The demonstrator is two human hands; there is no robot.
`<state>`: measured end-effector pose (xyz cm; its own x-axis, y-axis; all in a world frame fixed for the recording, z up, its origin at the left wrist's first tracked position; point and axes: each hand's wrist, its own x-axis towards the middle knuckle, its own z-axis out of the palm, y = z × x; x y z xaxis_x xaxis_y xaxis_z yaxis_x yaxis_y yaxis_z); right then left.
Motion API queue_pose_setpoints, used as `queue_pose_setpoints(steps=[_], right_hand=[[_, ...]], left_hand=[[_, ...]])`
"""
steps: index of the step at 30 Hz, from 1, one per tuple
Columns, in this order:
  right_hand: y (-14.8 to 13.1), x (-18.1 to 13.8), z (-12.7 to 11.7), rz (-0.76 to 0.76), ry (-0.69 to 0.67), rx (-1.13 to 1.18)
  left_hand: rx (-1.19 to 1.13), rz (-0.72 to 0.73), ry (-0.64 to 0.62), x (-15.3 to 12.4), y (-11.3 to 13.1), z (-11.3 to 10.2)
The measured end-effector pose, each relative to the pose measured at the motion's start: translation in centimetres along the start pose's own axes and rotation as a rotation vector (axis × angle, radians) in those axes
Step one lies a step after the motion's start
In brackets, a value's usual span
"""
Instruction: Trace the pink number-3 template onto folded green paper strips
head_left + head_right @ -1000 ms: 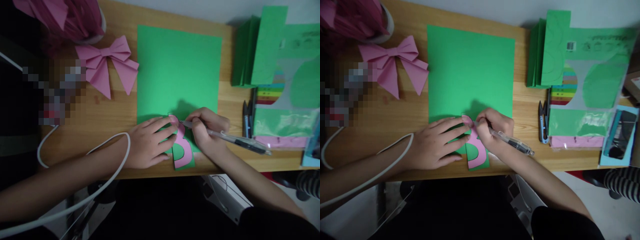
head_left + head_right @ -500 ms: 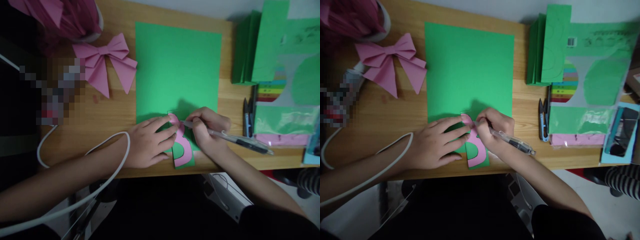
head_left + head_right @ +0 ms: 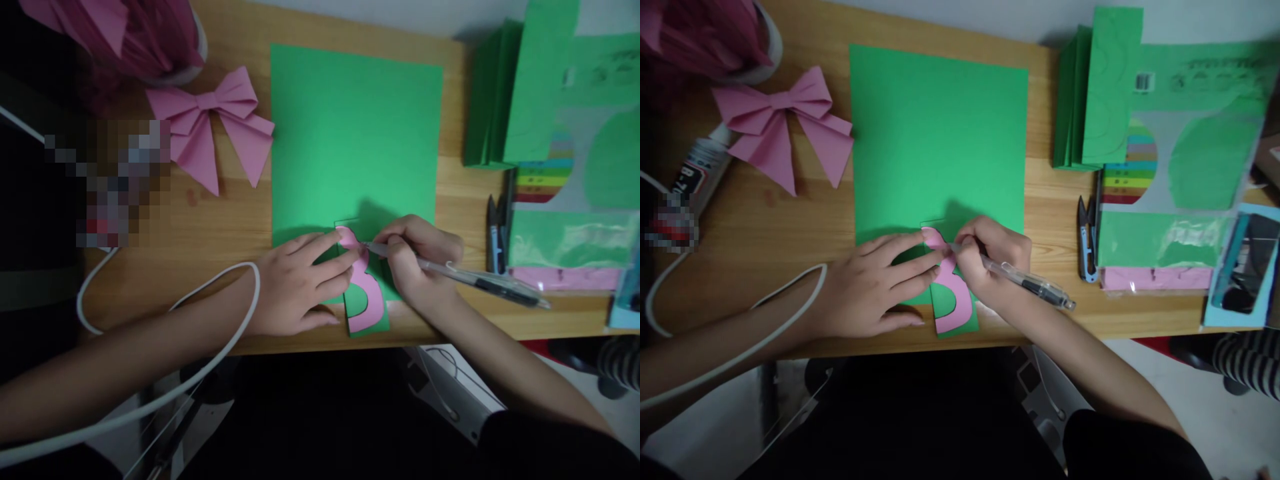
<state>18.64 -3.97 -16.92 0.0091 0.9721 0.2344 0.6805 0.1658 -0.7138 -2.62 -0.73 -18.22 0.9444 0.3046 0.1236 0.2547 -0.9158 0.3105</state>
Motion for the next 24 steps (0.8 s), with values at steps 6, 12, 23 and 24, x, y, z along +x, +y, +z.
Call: queue_pose_setpoints(steps=[6,12,23,24], right_hand=[[0.04,0.02,-0.08,0.0,0.0,0.014],[0.02,0.0,-0.21,0.017,-0.003,0.027],[0.05,-0.47,-0.33,0.037,0.003,0.007],[0.07,-0.49,-0.35,0.032,0.006,0.006]], left_hand=[[0.016,0.013,-0.018,0.03,-0.06,-0.14],[0.038,0.007,-0.021,0.04,-0.01,-0.08],[0.073,0.015,-0.022,0.04,0.23,0.05],[0.069,0.015,-0.019,0.04,0.22,0.08]])
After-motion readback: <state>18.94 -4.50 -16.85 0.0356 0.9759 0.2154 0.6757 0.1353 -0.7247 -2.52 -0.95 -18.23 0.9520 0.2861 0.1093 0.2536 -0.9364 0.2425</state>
